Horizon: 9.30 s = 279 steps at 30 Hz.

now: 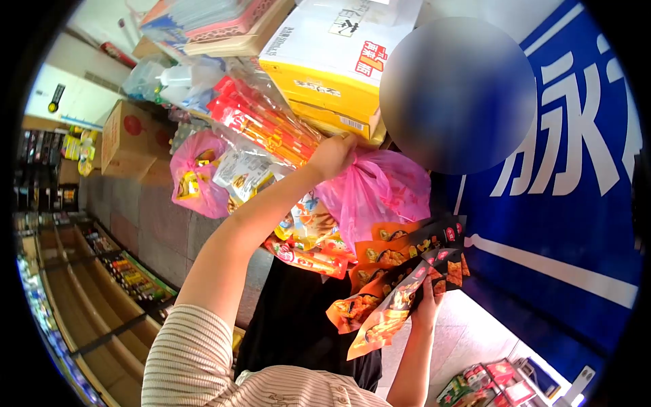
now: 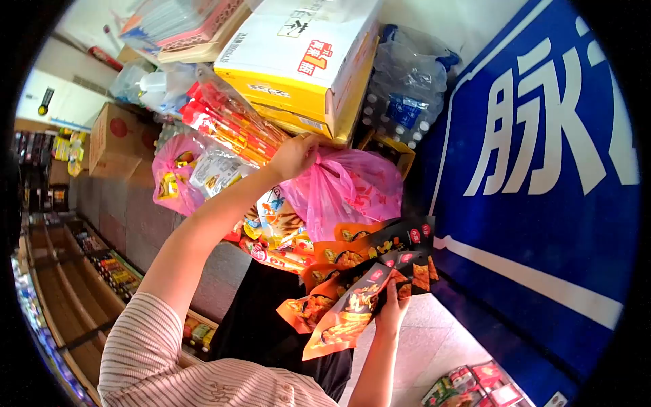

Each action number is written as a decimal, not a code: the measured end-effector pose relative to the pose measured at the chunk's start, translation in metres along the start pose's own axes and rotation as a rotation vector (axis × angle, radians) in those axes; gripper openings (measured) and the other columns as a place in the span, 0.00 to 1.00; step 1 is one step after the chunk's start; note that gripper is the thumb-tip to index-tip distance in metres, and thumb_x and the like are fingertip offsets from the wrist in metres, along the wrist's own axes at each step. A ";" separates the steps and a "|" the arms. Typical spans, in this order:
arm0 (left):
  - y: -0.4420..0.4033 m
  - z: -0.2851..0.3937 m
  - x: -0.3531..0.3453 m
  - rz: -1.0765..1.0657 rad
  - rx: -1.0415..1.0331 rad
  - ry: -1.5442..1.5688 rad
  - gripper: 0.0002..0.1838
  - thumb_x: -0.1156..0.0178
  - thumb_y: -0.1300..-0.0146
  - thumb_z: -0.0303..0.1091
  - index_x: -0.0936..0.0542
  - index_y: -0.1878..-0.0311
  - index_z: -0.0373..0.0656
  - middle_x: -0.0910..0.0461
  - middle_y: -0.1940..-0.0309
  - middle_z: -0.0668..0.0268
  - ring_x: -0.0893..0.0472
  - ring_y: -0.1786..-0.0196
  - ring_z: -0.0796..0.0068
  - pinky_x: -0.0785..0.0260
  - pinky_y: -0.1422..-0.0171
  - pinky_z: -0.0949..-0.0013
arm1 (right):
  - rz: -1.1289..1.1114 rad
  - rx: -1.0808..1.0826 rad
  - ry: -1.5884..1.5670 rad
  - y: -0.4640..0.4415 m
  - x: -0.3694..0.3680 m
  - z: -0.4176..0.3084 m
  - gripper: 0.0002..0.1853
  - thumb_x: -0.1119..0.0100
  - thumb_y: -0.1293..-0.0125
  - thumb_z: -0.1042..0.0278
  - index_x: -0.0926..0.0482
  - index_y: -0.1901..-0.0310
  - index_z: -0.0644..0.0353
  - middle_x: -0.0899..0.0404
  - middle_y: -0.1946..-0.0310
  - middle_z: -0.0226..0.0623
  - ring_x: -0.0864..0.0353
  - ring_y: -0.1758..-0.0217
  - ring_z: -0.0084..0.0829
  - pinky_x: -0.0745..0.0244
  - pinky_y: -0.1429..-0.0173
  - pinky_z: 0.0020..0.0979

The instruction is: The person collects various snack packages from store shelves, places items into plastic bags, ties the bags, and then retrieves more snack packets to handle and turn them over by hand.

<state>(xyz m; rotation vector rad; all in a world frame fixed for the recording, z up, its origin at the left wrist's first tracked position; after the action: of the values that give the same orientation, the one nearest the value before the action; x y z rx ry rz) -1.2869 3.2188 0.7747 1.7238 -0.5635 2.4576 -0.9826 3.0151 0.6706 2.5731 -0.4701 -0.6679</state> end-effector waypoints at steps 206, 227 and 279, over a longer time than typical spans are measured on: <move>0.081 -0.084 0.078 0.012 -0.097 0.254 0.10 0.46 0.54 0.23 0.29 0.65 0.37 0.31 0.58 0.54 0.27 0.62 0.52 0.33 0.58 0.62 | -0.279 0.499 0.643 -0.012 -0.332 0.056 0.08 0.54 0.48 0.81 0.32 0.64 0.66 0.28 0.76 0.46 0.28 0.72 0.45 0.31 0.64 0.33; 0.074 -0.100 0.036 -0.092 0.185 0.686 0.10 0.47 0.44 0.25 0.31 0.58 0.37 0.26 0.68 0.65 0.27 0.64 0.79 0.30 0.63 0.77 | -0.548 0.797 1.184 -0.037 -0.370 0.077 0.22 0.55 0.50 0.76 0.37 0.49 0.64 0.28 0.64 0.52 0.27 0.64 0.49 0.30 0.61 0.42; 0.120 -0.124 -0.048 -0.175 0.662 1.209 0.06 0.43 0.46 0.30 0.24 0.73 0.36 0.27 0.82 0.71 0.31 0.79 0.85 0.41 0.76 0.80 | -0.540 0.853 1.483 -0.041 -0.371 0.029 0.06 0.52 0.53 0.76 0.29 0.70 0.61 0.29 0.73 0.45 0.27 0.67 0.47 0.32 0.64 0.43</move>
<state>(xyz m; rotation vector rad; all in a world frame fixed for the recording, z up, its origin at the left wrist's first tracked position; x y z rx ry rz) -1.4136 3.1572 0.6645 0.0419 0.5353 3.0363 -1.2956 3.1970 0.7668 2.9992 0.5764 1.6145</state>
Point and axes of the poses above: each hand's wrist, its own y-axis away from the middle knuckle, its own x-axis out of the back of the hand, z = x × y, the point moved 9 cm from there along -y, towards the middle knuckle
